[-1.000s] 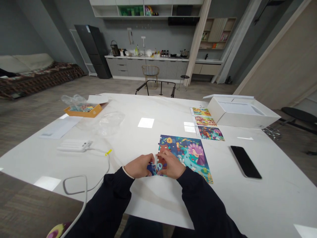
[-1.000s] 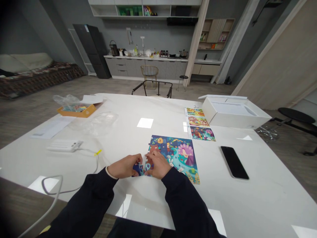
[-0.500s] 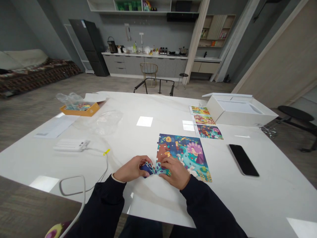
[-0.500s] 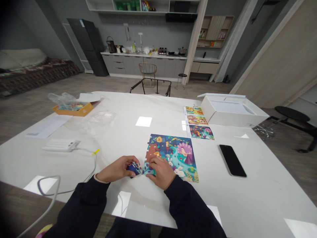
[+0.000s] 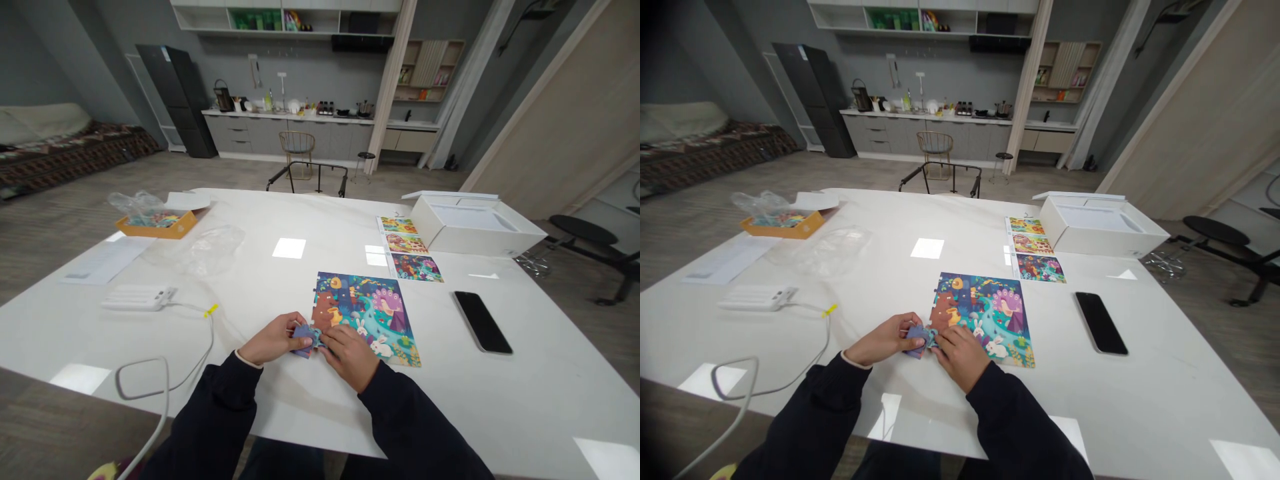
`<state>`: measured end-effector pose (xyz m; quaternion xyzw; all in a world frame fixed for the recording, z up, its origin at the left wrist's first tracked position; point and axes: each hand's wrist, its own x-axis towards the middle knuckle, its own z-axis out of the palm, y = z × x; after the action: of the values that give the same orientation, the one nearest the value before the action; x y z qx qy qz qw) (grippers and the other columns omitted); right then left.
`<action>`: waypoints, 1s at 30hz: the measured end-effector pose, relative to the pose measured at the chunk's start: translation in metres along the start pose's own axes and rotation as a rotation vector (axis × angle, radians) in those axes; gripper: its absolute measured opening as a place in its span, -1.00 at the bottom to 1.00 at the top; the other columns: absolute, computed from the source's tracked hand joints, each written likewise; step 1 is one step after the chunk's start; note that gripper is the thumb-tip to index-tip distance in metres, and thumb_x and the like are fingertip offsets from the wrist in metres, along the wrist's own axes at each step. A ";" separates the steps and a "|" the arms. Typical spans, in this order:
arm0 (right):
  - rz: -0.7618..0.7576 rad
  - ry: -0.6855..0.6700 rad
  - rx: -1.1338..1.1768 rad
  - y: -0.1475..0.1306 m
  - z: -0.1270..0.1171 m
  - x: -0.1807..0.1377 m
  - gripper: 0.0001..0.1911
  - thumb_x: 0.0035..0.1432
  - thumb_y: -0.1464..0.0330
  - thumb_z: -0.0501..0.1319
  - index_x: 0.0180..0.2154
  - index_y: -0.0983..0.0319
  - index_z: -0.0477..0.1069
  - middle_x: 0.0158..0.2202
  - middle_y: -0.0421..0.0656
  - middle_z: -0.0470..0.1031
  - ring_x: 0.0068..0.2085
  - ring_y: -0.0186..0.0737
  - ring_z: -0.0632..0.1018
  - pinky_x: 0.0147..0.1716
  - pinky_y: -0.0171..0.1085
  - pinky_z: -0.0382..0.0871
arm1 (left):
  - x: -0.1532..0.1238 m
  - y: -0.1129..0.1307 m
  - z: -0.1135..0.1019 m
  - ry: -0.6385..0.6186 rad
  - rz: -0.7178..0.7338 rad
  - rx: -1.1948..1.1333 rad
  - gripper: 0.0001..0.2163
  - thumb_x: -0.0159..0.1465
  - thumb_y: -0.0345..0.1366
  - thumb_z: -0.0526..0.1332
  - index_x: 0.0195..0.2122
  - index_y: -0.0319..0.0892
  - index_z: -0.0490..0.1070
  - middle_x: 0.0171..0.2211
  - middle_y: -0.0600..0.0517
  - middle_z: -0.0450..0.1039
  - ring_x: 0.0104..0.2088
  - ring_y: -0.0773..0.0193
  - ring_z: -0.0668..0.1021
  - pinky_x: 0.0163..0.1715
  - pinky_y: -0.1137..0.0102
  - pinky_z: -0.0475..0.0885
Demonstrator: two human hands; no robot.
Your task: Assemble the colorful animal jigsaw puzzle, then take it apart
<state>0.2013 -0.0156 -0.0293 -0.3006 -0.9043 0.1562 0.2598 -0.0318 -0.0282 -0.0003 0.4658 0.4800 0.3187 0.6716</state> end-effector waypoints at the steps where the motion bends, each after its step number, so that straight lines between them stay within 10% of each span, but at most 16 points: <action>1: 0.006 0.000 0.013 0.000 0.000 0.000 -0.75 0.43 0.31 0.14 0.01 0.19 0.54 -0.12 -0.01 0.62 -0.06 0.00 0.55 0.00 0.04 0.46 | 0.001 -0.001 0.000 -0.010 -0.002 -0.012 -0.50 0.02 -0.07 0.56 -0.24 -0.20 0.32 -0.37 0.07 0.54 -0.40 0.26 0.63 -0.26 0.27 0.53; 16: 0.232 0.001 0.291 0.003 -0.006 0.001 -0.32 0.00 0.31 0.51 0.14 0.13 0.33 0.05 -0.04 0.51 0.07 0.04 0.51 0.04 -0.01 0.44 | 0.005 0.008 0.004 0.027 0.024 0.076 -0.48 -0.01 -0.04 0.56 -0.19 -0.23 0.39 -0.39 0.05 0.56 -0.42 0.25 0.62 -0.34 0.32 0.52; 30: 0.216 -0.023 0.036 0.019 -0.024 -0.026 -0.56 0.12 0.25 0.46 0.04 0.17 0.54 0.08 0.02 0.55 0.09 0.13 0.49 0.08 0.12 0.39 | -0.010 0.001 0.011 0.031 -0.010 0.060 -0.47 0.11 0.11 0.46 -0.19 -0.25 0.40 -0.37 0.01 0.51 -0.31 0.19 0.63 -0.26 0.27 0.56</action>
<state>0.2412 -0.0138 -0.0274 -0.3900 -0.8665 0.2030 0.2365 -0.0246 -0.0401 0.0051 0.4783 0.5022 0.3080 0.6513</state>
